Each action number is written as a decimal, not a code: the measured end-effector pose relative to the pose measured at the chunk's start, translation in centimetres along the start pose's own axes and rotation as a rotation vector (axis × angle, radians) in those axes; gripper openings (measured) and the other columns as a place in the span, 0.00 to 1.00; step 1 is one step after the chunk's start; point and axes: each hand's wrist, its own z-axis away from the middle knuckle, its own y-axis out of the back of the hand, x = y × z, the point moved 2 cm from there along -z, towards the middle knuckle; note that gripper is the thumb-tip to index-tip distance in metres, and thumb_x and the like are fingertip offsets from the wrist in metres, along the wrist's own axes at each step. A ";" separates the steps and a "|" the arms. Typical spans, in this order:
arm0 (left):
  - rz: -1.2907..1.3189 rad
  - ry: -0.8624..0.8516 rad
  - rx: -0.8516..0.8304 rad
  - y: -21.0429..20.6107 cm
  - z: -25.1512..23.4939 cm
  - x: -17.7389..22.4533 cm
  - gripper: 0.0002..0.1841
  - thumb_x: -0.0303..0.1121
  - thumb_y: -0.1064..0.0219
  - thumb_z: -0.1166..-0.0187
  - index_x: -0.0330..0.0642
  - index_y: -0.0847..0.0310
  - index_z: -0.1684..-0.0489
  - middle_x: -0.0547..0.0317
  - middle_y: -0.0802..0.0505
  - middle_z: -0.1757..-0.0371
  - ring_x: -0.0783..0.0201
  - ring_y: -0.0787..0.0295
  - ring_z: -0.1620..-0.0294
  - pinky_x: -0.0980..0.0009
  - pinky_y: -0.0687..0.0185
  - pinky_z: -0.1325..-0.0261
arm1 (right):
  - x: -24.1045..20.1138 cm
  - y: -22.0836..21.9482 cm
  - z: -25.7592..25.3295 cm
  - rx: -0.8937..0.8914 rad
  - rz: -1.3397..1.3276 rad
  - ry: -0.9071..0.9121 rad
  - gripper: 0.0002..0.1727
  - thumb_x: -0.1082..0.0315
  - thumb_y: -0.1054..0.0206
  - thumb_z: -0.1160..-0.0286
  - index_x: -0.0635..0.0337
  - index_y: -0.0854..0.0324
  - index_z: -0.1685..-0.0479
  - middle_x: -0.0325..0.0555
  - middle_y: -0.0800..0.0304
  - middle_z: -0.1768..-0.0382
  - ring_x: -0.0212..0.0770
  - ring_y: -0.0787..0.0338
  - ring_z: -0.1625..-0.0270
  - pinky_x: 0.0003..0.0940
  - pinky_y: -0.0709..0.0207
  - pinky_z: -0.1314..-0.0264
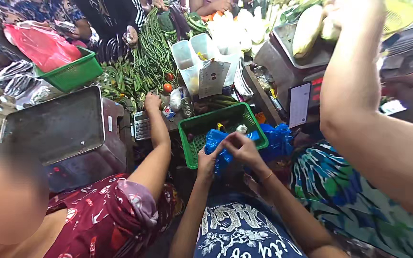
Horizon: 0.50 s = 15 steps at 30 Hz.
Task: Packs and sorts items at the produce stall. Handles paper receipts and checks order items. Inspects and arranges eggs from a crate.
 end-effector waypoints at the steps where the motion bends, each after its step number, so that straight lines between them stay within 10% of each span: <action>1: 0.067 0.045 0.012 0.0 0.0 0.0 0.19 0.31 0.25 0.24 0.28 0.20 0.42 0.45 0.06 0.60 0.58 0.06 0.62 0.61 0.07 0.54 | 0.3 -1.2 0.4 -0.101 -0.112 -0.029 0.22 0.55 0.25 0.25 0.62 0.16 0.43 0.43 0.06 0.55 0.35 0.07 0.53 0.37 0.11 0.44; 7: 0.203 -0.021 0.100 3.4 1.1 0.6 0.23 0.33 0.31 0.18 0.31 0.29 0.30 0.44 0.06 0.52 0.56 0.05 0.54 0.58 0.06 0.48 | 1.4 -2.3 0.5 -0.118 -0.553 -0.314 0.13 0.64 0.41 0.10 0.66 0.23 0.45 0.50 0.05 0.59 0.44 0.04 0.57 0.40 0.08 0.52; 11: 0.128 -0.062 0.112 3.0 1.3 0.3 0.28 0.53 0.49 0.09 0.38 0.26 0.27 0.49 0.08 0.46 0.61 0.09 0.47 0.61 0.11 0.41 | 1.0 -5.0 0.9 -0.301 -0.261 -0.100 0.29 0.52 0.21 0.31 0.61 0.18 0.36 0.49 0.10 0.44 0.39 0.08 0.46 0.37 0.12 0.43; 15: 0.123 -0.174 0.131 3.5 1.6 -0.1 0.23 0.24 0.33 0.20 0.27 0.30 0.28 0.42 0.09 0.45 0.57 0.09 0.46 0.59 0.11 0.40 | 1.9 -5.5 0.0 -0.214 -0.230 -0.004 0.14 0.59 0.30 0.19 0.60 0.10 0.48 0.43 0.05 0.55 0.30 0.07 0.52 0.31 0.13 0.43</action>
